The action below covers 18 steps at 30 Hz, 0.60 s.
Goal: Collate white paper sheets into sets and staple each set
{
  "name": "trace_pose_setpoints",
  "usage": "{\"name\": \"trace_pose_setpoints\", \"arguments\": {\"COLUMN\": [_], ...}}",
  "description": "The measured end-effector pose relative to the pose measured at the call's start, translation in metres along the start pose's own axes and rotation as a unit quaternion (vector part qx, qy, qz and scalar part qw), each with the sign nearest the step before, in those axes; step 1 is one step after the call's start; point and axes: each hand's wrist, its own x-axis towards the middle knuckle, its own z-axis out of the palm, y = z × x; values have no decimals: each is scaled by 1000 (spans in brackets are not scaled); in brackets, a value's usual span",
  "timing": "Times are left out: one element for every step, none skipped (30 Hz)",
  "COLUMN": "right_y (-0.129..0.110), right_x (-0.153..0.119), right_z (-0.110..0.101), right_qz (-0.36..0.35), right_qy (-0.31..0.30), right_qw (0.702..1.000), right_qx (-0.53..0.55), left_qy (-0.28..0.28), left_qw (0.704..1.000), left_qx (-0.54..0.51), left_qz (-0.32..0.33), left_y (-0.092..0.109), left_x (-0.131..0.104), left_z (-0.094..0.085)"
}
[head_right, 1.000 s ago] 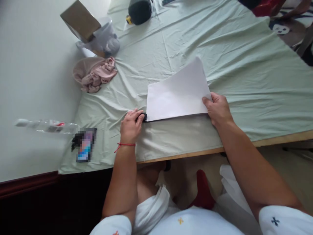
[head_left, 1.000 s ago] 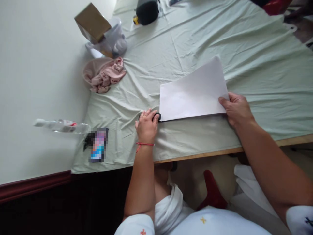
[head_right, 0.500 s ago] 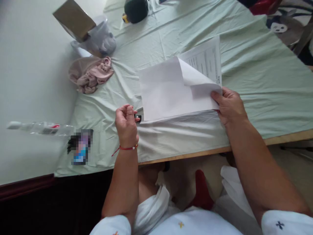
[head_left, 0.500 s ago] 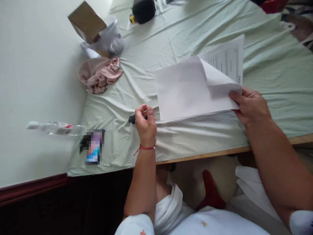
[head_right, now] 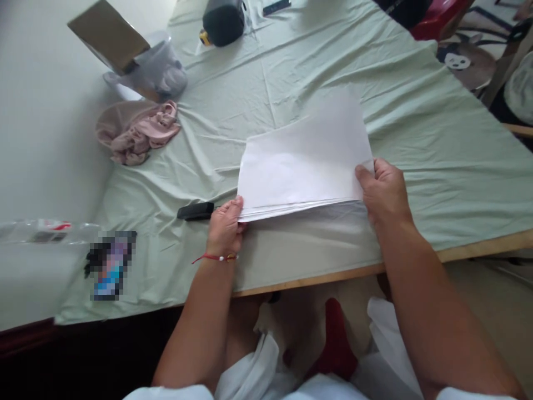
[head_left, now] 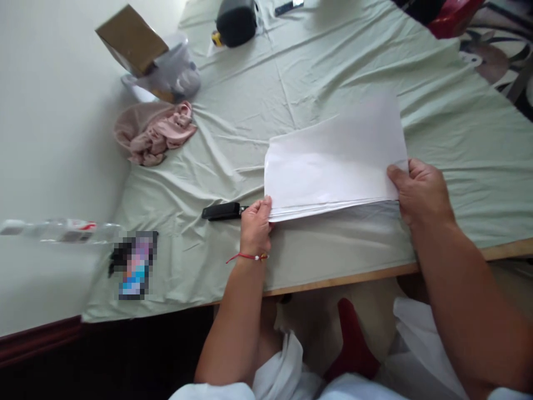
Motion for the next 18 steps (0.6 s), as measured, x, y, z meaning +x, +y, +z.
{"name": "trace_pose_setpoints", "arguments": {"right_y": [0,0,0,0,0,0,0,0,0,0,0,0,0,0,1,1,2,2], "right_x": [0,0,0,0,1,1,1,0,-1,-1,-2,-3,-3,-2,-2,-1,0,1], "right_z": [0,1,1,2,3,4,4,5,6,7,7,8,8,7,6,5,4,3], "right_qz": [-5,-17,-20,-17,-9,-10,-11,-11,-12,-13,-14,-17,-22,-28,-34,-43,-53,-61], "right_qy": [7,12,16,29,39,45,31,21,16,14,20,30,41,51,57,61,58,56], "right_qw": [1000,999,999,998,997,995,994,995,994,994,993,993,993,993,993,994,994,993], "right_qx": [-20,-35,-45,-52,-70,-88,-100,-99,-106,-109,-111,-113,-110,-104,-96,-85,-82,-79], "left_qy": [6,7,4,-2,-10,-16,-18,-15,-9,-2,6,15,24,33,40,40,32,18], "left_qw": [1000,1000,1000,1000,999,999,999,999,999,999,999,999,998,998,997,997,998,998], "left_qx": [-1,3,12,22,33,40,44,43,40,37,34,34,36,38,36,30,22,14], "left_qz": [2,8,14,17,15,11,7,7,10,18,27,37,44,49,53,55,57,59], "left_y": [-1,-2,-3,-3,-3,-3,-3,-3,-3,-4,-6,-7,-8,-9,-9,-9,-9,-9], "left_x": [1,2,3,4,5,6,7,8,8,8,8,6,5,3,2,-1,-3,-5], "left_z": [1,1,0,-2,-4,-6,-7,-8,-9,-9,-9,-8,-7,-6,-4,-3,-1,1]}}
